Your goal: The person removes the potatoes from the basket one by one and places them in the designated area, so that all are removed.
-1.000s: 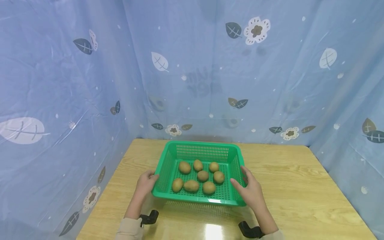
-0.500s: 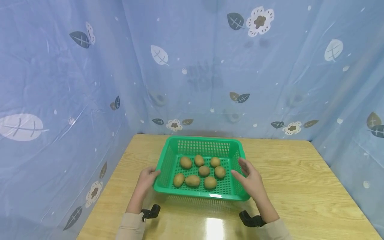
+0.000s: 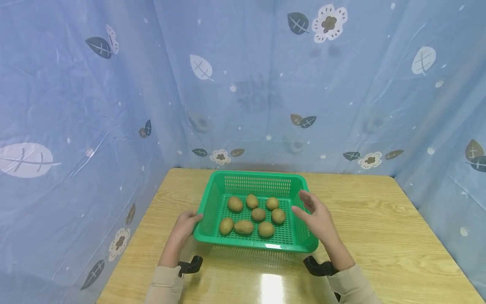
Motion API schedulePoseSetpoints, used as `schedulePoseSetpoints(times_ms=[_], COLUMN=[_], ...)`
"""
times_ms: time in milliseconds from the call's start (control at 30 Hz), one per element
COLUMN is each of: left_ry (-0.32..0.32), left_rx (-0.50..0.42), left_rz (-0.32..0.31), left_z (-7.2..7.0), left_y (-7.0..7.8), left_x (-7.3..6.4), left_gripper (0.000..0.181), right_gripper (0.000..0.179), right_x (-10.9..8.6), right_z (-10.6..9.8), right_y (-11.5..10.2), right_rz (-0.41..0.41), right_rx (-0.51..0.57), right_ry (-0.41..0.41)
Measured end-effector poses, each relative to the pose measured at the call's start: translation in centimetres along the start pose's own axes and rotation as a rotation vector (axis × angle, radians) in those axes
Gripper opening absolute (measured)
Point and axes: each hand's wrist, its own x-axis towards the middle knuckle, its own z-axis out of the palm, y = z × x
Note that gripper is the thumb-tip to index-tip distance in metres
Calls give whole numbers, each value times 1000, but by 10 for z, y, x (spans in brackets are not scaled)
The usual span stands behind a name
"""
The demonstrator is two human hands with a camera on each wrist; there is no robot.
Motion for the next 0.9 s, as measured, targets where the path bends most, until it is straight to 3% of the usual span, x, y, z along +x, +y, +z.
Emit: schedulePoseSetpoints(times_ms=[167, 400, 567, 900], left_ry=[18, 0, -10, 7], left_rx=[68, 53, 35, 52], left_rz=[-10, -25, -21, -34], left_z=[1, 1, 0, 0], left_y=[1, 4, 4, 3], left_x=[0, 2, 2, 3], left_gripper=[35, 33, 33, 32], right_gripper=[68, 66, 69, 64], right_x=[7, 24, 41, 59], right_z=[-4, -5, 2, 11], right_y=[-6, -8, -6, -3], right_rz=[-16, -7, 35, 42], right_rx=[7, 7, 83, 148], right_ry=[-17, -31, -42, -60])
